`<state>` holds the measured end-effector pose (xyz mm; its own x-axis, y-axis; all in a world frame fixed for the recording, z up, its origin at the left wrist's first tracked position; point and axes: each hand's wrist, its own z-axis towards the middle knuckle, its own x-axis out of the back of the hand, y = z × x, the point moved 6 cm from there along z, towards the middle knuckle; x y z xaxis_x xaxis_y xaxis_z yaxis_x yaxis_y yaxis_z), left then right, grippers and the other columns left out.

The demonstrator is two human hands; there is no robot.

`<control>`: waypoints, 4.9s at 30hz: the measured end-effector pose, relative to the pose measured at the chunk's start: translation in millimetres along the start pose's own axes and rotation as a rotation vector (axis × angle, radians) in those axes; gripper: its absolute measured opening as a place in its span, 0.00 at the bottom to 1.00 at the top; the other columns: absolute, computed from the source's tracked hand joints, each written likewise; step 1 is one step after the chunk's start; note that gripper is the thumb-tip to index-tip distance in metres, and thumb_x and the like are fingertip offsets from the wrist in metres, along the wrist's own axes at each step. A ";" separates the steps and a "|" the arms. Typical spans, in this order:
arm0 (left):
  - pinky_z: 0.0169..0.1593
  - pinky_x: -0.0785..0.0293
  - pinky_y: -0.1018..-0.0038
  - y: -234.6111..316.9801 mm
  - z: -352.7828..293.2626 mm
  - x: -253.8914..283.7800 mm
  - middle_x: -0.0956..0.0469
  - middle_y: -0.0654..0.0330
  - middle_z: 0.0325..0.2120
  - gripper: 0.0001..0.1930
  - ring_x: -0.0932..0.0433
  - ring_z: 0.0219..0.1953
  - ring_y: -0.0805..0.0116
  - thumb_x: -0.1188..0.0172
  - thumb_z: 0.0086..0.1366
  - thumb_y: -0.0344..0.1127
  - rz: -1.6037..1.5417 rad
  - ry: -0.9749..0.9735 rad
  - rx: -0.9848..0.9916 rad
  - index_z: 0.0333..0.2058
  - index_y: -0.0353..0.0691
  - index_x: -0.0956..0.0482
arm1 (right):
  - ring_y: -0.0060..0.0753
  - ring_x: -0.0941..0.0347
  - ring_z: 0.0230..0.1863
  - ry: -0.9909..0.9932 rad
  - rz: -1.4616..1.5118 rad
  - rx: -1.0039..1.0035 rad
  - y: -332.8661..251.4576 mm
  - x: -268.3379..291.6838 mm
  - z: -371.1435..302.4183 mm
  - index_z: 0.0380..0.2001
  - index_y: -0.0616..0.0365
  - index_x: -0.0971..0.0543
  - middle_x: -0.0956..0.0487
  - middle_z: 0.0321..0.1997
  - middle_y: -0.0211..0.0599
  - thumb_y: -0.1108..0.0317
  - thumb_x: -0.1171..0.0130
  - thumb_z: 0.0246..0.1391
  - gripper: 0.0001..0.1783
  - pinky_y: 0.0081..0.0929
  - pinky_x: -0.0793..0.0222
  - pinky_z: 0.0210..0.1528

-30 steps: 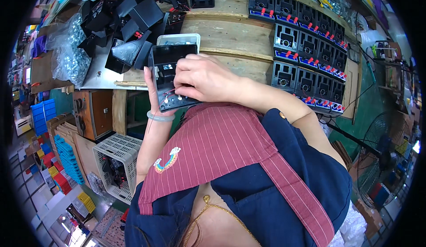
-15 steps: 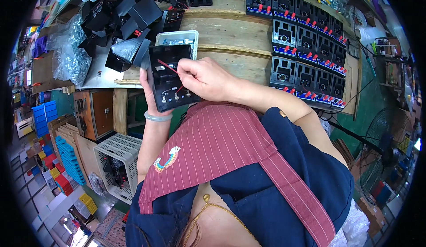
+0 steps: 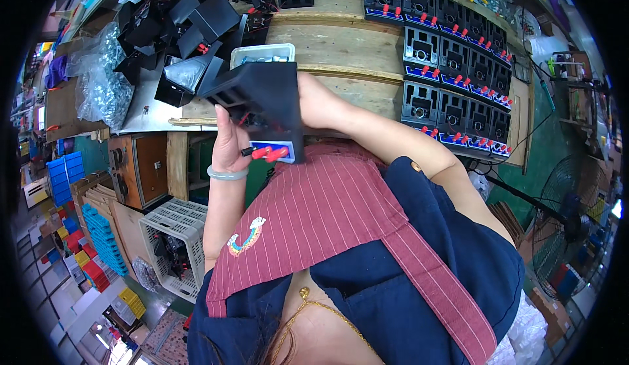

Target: Assembling small electronic components and wiring into plastic housings at a production workbench.

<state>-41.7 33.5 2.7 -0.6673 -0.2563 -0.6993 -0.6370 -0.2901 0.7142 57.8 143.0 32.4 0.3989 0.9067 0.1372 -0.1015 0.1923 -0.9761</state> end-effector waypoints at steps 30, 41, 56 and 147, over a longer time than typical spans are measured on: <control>0.46 0.23 0.74 62.9 5.0 91.5 0.24 0.60 0.40 0.20 0.23 0.40 0.72 0.39 0.57 0.20 0.062 0.401 -0.192 0.49 0.39 0.29 | 0.50 0.22 0.39 0.052 -1.081 0.140 51.8 -1.9 130.2 0.33 0.54 0.20 0.19 0.33 0.46 0.63 0.42 0.48 0.10 0.47 0.26 0.41; 0.45 0.23 0.74 49.1 -6.7 89.3 0.23 0.58 0.39 0.20 0.22 0.40 0.70 0.39 0.57 0.20 0.095 0.466 -0.257 0.49 0.37 0.31 | 0.35 0.21 0.31 0.040 -0.444 0.087 42.7 9.6 104.3 0.36 0.58 0.23 0.20 0.29 0.37 0.76 0.44 0.47 0.10 0.32 0.26 0.33; 0.44 0.22 0.73 -3.6 19.5 33.0 0.23 0.57 0.37 0.19 0.22 0.37 0.68 0.41 0.54 0.21 0.069 0.279 -0.047 0.46 0.37 0.30 | 0.19 0.28 0.25 -0.014 -0.410 0.193 -45.8 12.3 25.8 0.26 0.61 0.26 0.26 0.22 0.31 0.77 0.42 0.43 0.04 0.22 0.32 0.27; 0.46 0.22 0.62 -23.3 4.3 -46.2 0.22 0.57 0.42 0.39 0.21 0.40 0.59 0.63 0.62 0.73 -0.140 0.248 0.051 0.54 0.46 0.29 | 0.35 0.25 0.26 -0.111 -0.608 0.637 -76.6 -19.3 -47.0 0.28 0.59 0.19 0.24 0.23 0.33 0.66 0.32 0.47 0.08 0.30 0.30 0.29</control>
<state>2.3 56.1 18.5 -0.4605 -0.4362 -0.7730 -0.7395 -0.2932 0.6060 100.7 93.1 96.5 0.4619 0.6042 0.6493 -0.4019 0.7952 -0.4541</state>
